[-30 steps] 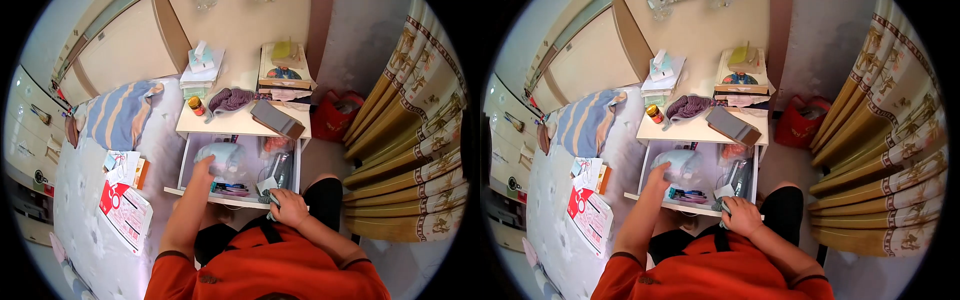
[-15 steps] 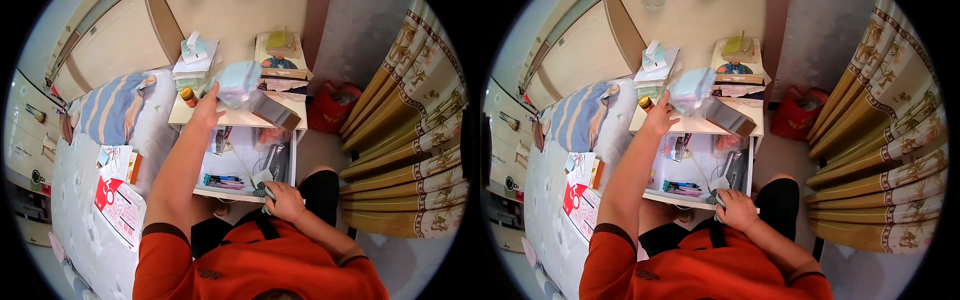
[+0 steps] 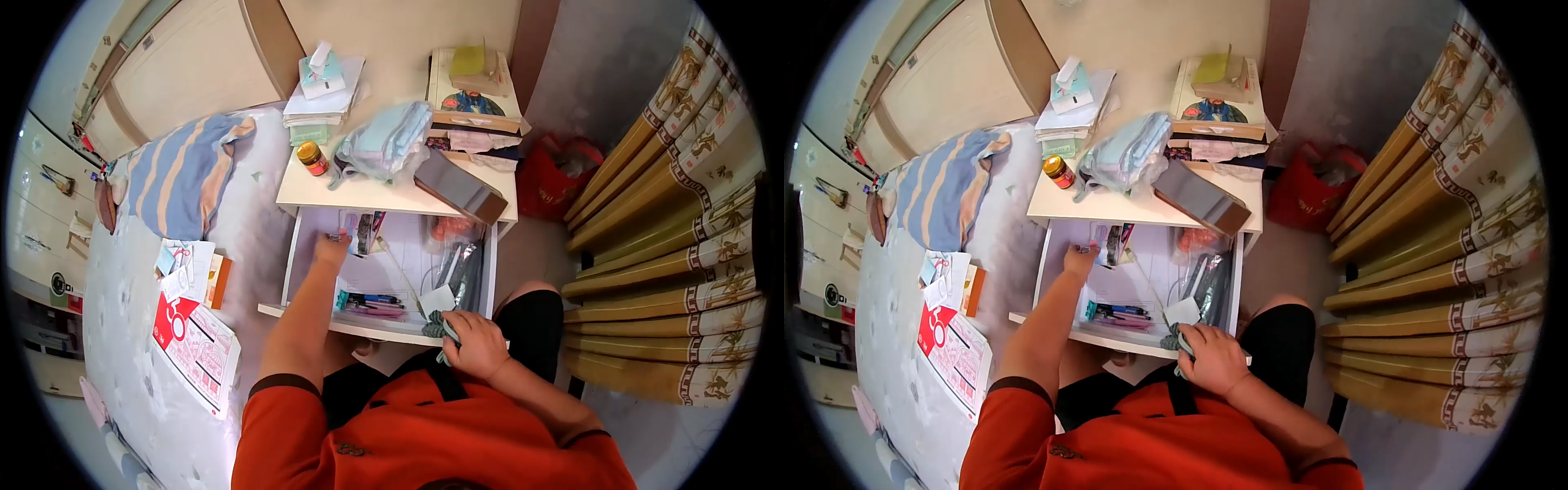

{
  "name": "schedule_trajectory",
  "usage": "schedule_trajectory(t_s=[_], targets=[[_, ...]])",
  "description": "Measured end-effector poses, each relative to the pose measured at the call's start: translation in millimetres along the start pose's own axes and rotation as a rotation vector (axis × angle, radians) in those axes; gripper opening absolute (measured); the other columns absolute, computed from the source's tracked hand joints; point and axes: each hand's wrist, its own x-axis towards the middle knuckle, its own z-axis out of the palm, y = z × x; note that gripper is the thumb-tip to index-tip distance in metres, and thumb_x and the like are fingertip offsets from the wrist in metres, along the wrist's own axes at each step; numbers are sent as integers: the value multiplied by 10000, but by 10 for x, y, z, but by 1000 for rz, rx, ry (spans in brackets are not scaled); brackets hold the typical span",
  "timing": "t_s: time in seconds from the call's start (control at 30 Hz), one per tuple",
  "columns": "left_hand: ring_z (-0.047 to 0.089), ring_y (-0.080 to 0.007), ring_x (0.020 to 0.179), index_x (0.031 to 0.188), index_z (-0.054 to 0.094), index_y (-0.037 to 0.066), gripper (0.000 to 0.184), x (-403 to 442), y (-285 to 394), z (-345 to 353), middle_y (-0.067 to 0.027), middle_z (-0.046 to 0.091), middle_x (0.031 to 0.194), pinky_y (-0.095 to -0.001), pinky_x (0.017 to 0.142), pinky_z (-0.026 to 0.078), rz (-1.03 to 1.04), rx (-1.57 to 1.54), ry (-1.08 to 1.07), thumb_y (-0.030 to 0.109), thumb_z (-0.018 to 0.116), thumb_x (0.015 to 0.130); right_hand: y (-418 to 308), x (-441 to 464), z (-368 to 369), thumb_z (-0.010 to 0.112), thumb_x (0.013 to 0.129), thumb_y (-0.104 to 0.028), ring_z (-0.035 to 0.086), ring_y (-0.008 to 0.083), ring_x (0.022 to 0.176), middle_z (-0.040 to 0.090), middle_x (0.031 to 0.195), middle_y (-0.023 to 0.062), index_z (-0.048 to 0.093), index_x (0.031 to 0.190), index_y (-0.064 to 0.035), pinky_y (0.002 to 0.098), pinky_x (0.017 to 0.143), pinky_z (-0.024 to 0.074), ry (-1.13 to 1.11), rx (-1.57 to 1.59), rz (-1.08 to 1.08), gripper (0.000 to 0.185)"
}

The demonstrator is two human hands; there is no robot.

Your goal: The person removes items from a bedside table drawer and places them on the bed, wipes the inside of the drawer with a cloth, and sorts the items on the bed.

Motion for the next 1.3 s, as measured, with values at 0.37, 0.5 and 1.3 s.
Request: schedule_trajectory(t_s=[0.37, 0.5, 1.3], targets=[[571, -216, 826, 991, 558, -50, 564, 483, -468, 545, -147, 591, 985, -332, 726, 463, -163, 27, 21, 217, 806, 561, -10, 20, 2, 590, 704, -201, 590, 282, 776, 592, 911, 131, 558, 1018, -83, 355, 690, 485, -3, -11, 3, 337], [559, -204, 777, 940, 574, -29, 444, 63, 286, 59, -103, 584, 943, -344, 669, 452, -290, -255, -252, 169, 784, 602, -25, 37, -18, 590, 705, -198, 590, 281, 773, 592, 912, 132, 556, 1020, -82, 355, 682, 486, -6, -6, 3, 338], [590, -236, 787, 1010, 529, 57, 253, -118, 744, -173, -90, 582, 908, -355, 644, 496, -454, -542, -446, 120, 599, 775, -11, -3, -6, 575, 712, -198, 584, 287, 763, 587, 858, 124, 549, 1000, -74, 365, 675, 481, 43, 2, -15, 315]])
